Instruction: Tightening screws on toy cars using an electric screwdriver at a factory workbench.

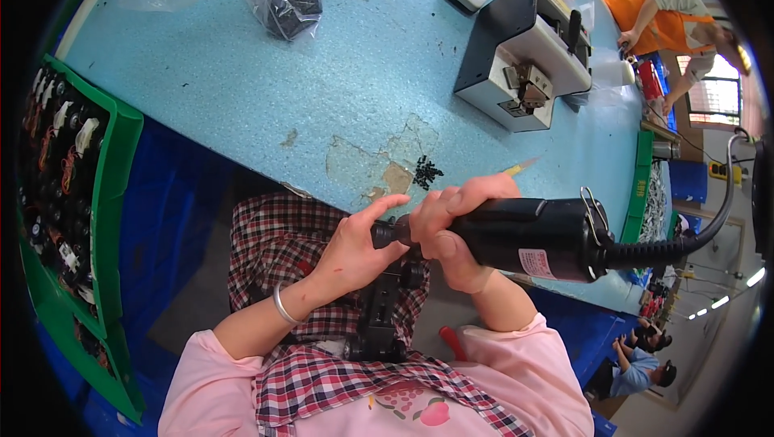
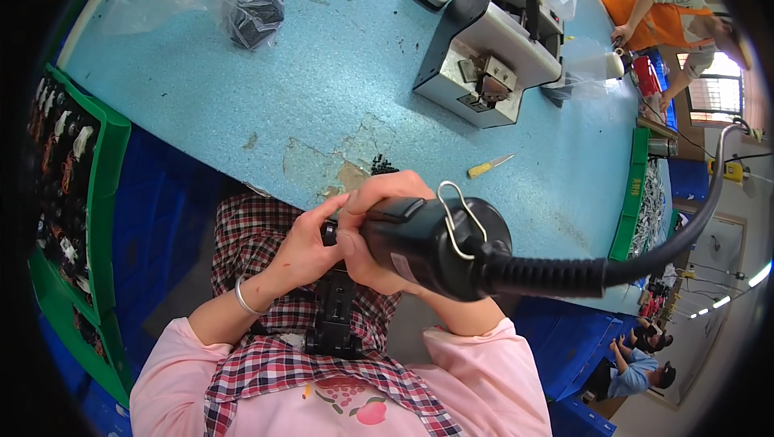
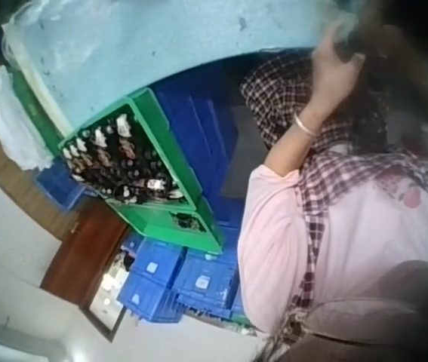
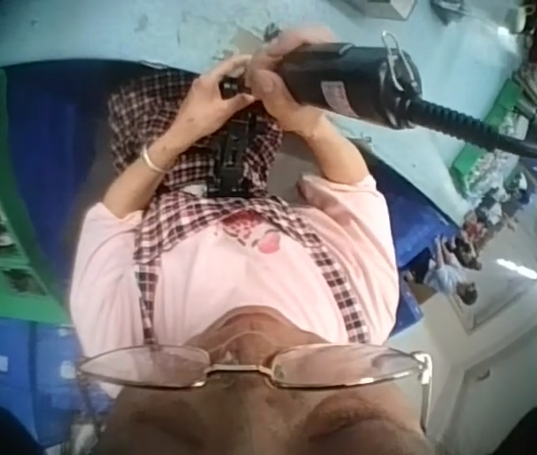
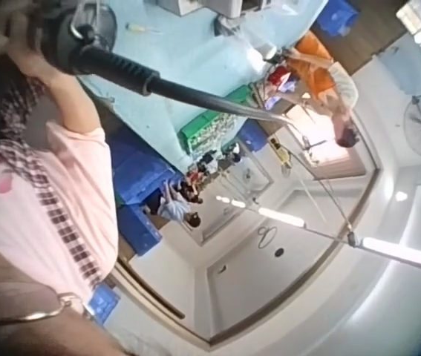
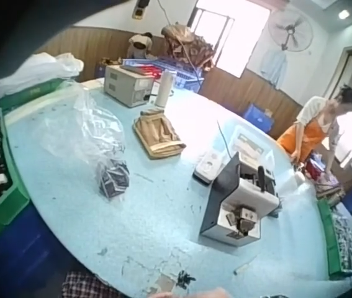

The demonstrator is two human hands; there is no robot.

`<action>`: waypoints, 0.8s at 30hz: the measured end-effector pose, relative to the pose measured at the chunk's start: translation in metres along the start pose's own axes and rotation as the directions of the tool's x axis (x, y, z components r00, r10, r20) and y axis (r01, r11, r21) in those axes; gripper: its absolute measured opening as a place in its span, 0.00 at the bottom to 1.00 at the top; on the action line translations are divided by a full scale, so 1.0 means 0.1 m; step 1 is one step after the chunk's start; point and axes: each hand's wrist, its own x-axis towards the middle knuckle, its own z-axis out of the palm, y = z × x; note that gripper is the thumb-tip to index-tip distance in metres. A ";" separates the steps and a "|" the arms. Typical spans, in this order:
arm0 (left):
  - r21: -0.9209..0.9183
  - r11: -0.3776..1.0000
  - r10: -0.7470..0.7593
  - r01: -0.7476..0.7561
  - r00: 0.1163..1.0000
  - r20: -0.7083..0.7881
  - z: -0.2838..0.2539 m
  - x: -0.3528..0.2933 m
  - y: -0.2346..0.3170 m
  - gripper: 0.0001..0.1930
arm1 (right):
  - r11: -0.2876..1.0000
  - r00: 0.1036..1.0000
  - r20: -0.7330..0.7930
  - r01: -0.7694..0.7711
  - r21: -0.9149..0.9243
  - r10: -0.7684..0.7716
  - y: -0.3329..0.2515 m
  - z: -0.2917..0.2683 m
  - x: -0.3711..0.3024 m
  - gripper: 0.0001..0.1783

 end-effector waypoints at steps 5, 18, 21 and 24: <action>0.034 0.992 -0.125 0.123 0.992 0.036 -0.01 -0.12 0.05 0.29 | 0.997 0.979 -0.189 0.074 0.019 -0.069 -0.02 0.14 -0.13 0.21; 0.533 0.846 0.448 0.004 0.535 -0.716 -2.01 -2.81 1.69 0.20 | 0.664 0.762 -0.643 0.442 0.603 0.077 -0.37 -1.41 -0.39 0.08; 0.660 0.746 0.655 0.089 0.082 -0.751 -2.70 -3.83 1.93 0.16 | 0.719 0.591 -0.794 0.490 0.494 0.142 0.20 -2.24 -0.96 0.09; 0.705 0.630 0.741 0.325 0.021 -0.671 -3.49 -4.50 1.58 0.14 | 0.810 0.534 -0.836 0.431 0.398 0.127 0.29 -2.11 -0.95 0.12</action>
